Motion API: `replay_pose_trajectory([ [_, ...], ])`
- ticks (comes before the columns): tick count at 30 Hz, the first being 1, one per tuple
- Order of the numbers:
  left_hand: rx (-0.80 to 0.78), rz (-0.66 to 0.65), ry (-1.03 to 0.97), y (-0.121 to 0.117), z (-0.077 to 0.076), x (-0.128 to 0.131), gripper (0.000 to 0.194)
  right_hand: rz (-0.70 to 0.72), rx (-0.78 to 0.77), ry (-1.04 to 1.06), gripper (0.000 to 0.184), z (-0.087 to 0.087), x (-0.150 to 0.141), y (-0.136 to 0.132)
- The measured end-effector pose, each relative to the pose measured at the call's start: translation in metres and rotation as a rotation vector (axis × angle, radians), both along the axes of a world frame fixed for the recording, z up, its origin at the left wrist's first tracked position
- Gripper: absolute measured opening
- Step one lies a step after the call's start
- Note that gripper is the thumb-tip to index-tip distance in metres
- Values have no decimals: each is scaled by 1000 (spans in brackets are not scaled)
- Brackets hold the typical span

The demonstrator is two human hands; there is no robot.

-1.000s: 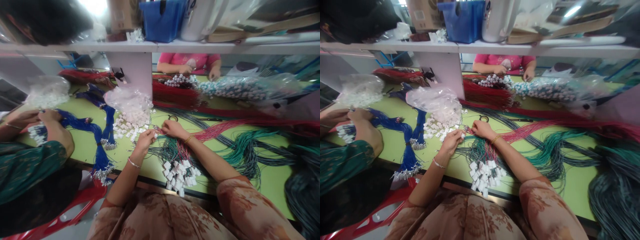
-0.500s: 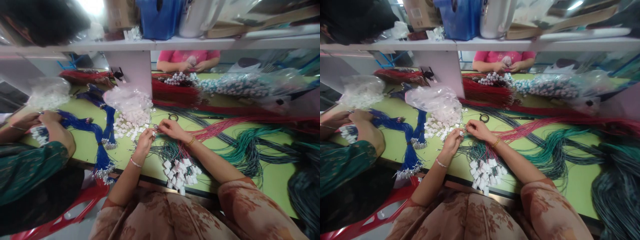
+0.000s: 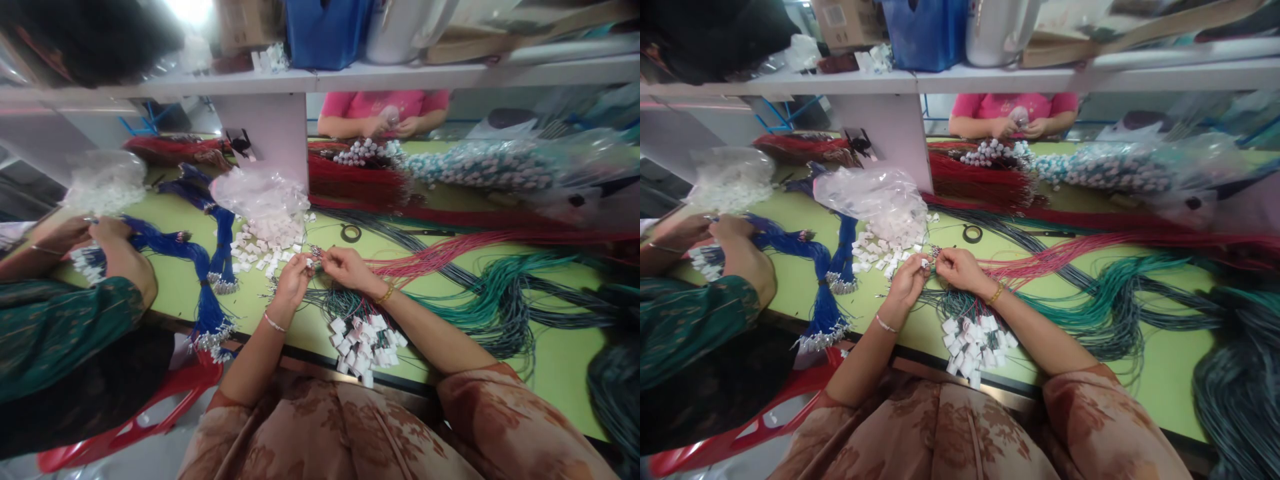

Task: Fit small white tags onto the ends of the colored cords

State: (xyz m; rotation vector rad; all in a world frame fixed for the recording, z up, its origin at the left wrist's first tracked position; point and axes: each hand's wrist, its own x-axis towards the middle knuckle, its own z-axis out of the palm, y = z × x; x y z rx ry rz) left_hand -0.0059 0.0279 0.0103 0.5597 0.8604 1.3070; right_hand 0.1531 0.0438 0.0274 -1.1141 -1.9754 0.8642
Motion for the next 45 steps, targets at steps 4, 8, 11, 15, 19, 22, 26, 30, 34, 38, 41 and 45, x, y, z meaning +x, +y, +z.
replay_pose_trajectory([
  [4,27,-11,13,-1,0,0,20,-46,-1,-42,17,0,-1,0],
  [8,76,9,62,-1,-4,2,25,-28,-43,-28,18,-5,-2,2],
  [11,99,37,171,-3,-7,5,27,0,-75,0,22,-9,-3,3],
  [15,90,40,272,-4,-9,6,30,47,-26,-9,23,-7,-1,4],
  [19,87,81,306,-1,-9,4,31,67,5,-44,17,-5,2,1],
  [22,94,73,367,-4,-3,4,27,78,-38,-40,18,-4,7,1],
  [26,364,156,612,-28,16,16,14,132,-167,42,26,13,19,12],
  [30,1009,-283,889,-66,28,47,19,251,-221,-96,28,36,14,25],
  [34,1487,-543,1075,-81,26,65,37,470,-177,-450,18,33,-22,14],
  [38,1326,-119,1260,-66,27,20,25,335,-52,-671,11,10,-48,-6],
  [41,688,189,1614,-43,26,-37,23,311,-9,-691,13,-1,-52,-13],
  [45,160,60,1836,-16,14,-90,17,305,63,-707,16,1,-49,-16],
])
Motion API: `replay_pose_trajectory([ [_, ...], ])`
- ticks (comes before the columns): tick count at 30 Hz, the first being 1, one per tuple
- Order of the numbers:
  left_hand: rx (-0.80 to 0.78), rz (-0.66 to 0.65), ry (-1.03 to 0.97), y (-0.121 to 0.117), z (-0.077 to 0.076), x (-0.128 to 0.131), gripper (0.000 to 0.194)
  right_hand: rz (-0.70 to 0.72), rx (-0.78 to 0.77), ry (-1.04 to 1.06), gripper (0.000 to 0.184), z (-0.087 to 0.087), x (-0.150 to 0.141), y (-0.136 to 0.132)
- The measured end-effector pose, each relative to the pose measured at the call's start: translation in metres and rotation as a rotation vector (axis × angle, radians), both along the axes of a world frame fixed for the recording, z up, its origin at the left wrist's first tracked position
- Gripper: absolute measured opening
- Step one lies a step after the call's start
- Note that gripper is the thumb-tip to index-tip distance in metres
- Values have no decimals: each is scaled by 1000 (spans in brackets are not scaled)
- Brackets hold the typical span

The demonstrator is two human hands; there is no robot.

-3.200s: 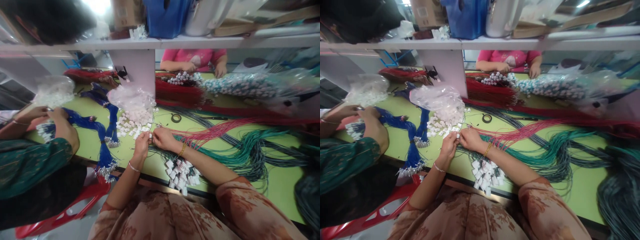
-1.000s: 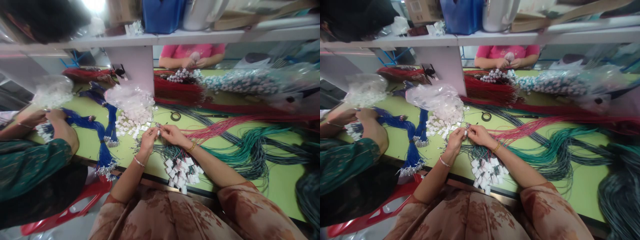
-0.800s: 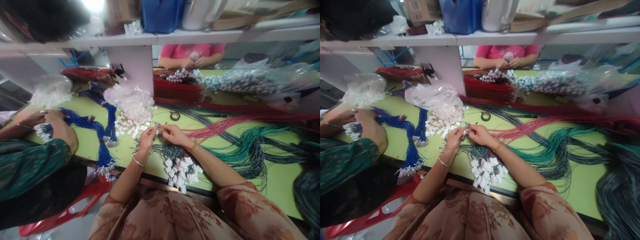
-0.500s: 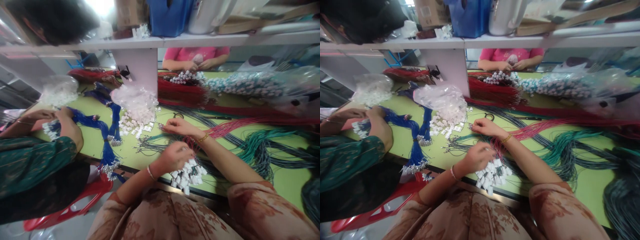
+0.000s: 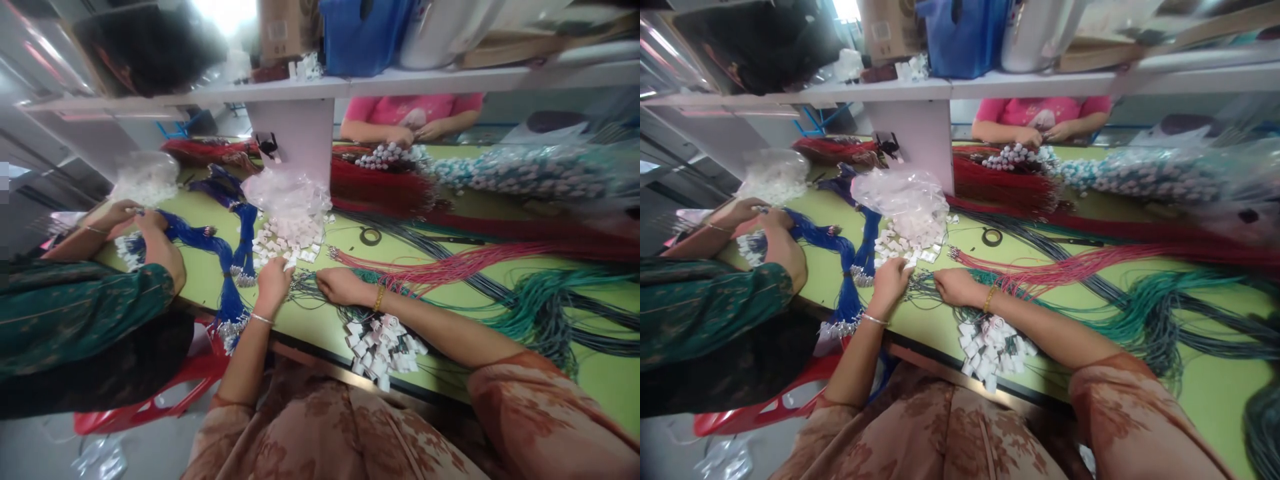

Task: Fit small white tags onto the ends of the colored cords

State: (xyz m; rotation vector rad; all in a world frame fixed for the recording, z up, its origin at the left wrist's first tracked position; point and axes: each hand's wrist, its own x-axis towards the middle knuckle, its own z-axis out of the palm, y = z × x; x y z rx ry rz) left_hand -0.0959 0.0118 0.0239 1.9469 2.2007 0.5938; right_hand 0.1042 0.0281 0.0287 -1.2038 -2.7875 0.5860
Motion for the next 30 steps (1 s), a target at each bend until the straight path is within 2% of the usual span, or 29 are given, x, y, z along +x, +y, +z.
replay_pose_trajectory([
  [3,-91,-26,-103,7,-8,-12,16,-25,3,31,17,5,4,0],
  [5,-27,-22,-197,7,-8,-16,19,-47,-21,108,13,5,7,2],
  [7,104,8,-360,7,-3,-21,23,-66,-85,227,8,3,11,6],
  [9,207,54,-660,8,4,-24,24,-81,-181,375,5,1,12,12],
  [12,229,102,-1230,13,15,-23,27,-95,-308,592,8,4,6,19],
  [15,237,104,-1574,15,24,-10,30,-120,-365,760,11,15,-6,24],
  [19,152,25,-1795,11,25,16,28,-143,-388,909,15,28,-17,27],
  [22,39,-73,-1918,8,21,29,23,-202,-374,963,20,28,-13,27],
  [26,-40,-113,-1991,7,16,37,18,-287,-329,954,24,23,-2,25],
  [30,-91,-154,-1986,6,14,41,19,-295,-307,908,23,21,2,24],
])
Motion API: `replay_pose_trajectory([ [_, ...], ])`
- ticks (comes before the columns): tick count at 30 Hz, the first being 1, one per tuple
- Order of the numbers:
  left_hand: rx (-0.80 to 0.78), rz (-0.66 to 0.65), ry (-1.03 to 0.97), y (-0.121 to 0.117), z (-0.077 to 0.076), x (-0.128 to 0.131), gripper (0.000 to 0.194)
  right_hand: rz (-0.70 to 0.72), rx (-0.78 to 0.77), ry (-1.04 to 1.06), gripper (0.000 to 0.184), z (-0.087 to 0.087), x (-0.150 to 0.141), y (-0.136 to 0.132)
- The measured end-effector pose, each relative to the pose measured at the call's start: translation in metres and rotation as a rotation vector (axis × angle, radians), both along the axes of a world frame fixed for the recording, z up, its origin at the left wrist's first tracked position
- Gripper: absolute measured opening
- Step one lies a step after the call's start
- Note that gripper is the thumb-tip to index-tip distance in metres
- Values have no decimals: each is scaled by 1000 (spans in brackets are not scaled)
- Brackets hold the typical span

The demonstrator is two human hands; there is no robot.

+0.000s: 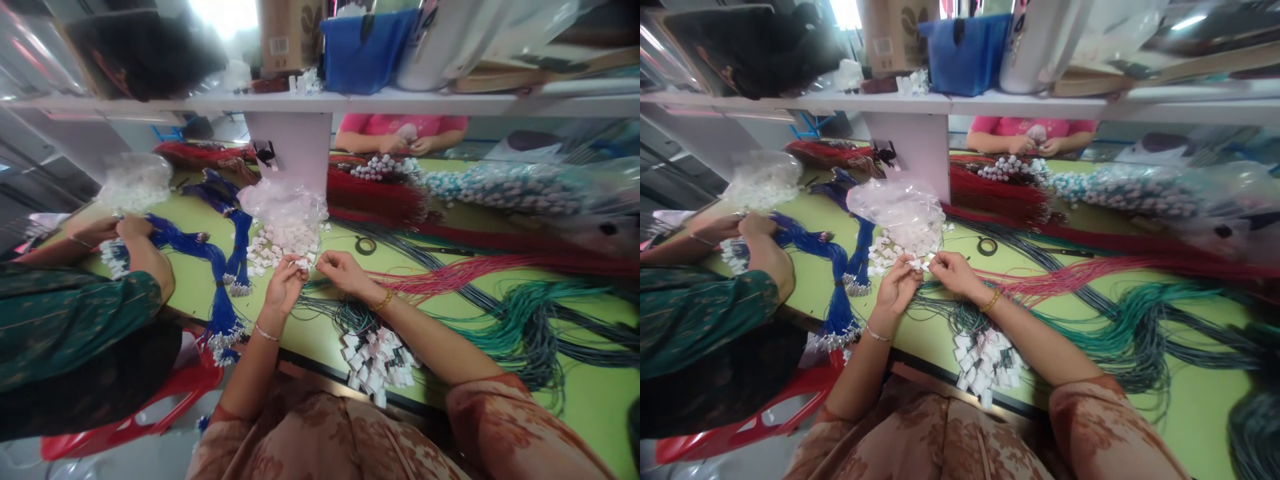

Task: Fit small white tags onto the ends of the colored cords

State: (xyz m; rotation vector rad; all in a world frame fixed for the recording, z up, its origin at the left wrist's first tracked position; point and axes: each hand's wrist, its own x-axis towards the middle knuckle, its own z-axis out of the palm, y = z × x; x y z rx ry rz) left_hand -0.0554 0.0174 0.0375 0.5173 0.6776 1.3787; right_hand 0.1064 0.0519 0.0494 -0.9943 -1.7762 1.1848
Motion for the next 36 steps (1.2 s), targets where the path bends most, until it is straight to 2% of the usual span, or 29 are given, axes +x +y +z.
replay_pose_trajectory([
  [11,47,3,275,-2,-12,4,33,-1,13,-175,19,-2,0,-3],
  [16,41,37,441,-4,-15,5,31,-2,57,-203,23,-10,1,-3],
  [23,39,68,473,-7,-16,9,27,-18,124,-310,20,-12,-2,-5],
  [27,-1,89,464,-6,-13,0,16,108,68,-265,28,-17,6,9],
  [29,-6,112,422,-5,-11,-8,11,141,102,-384,25,-21,11,16],
  [33,-19,78,396,-4,-10,-16,8,182,288,-769,10,-30,10,20],
  [36,-22,68,411,-4,-11,-17,9,188,351,-819,15,-32,8,18],
])
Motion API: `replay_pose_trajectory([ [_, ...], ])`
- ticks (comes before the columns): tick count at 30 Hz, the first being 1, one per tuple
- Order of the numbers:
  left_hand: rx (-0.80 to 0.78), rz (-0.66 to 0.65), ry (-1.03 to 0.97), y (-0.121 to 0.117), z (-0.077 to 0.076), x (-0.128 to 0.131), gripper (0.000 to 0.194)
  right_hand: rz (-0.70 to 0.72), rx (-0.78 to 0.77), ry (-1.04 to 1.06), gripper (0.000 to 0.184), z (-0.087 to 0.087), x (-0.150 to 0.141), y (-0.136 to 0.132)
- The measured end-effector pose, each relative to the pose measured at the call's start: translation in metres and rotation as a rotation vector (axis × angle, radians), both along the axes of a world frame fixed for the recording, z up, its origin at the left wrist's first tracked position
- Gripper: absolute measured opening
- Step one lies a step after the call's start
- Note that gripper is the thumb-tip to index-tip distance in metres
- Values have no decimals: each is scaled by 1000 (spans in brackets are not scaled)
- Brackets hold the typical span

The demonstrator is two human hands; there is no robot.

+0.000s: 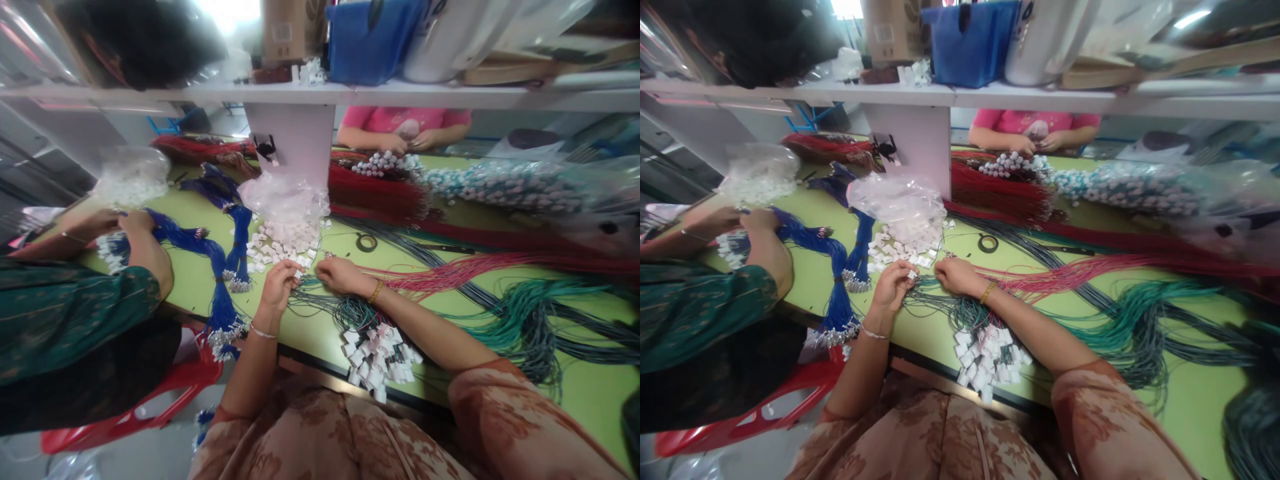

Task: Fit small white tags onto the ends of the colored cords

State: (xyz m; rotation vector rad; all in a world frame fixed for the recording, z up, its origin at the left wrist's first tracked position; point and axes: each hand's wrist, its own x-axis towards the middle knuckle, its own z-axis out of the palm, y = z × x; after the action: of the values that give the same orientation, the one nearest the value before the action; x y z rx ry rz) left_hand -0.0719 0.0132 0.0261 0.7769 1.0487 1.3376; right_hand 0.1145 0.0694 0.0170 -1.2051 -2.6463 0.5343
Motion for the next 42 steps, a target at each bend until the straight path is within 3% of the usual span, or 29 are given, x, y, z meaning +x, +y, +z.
replay_pose_trajectory([
  [9,14,7,-16,-2,3,5,8,-103,7,168,18,11,12,3],
  [15,-2,5,-127,0,-2,9,13,-26,-260,543,24,19,0,0],
  [19,3,-41,-196,1,-9,14,12,-12,-334,643,23,21,-2,-10],
  [25,1,-78,-248,0,-12,22,11,-41,-104,578,9,30,4,-26],
  [31,19,-67,-213,-2,-9,25,13,-29,50,474,7,34,3,-32],
  [38,-20,-45,-89,-4,-14,37,25,20,186,297,13,19,4,-30],
  [42,-48,-9,-89,-5,-16,41,29,7,172,271,12,11,6,-32],
])
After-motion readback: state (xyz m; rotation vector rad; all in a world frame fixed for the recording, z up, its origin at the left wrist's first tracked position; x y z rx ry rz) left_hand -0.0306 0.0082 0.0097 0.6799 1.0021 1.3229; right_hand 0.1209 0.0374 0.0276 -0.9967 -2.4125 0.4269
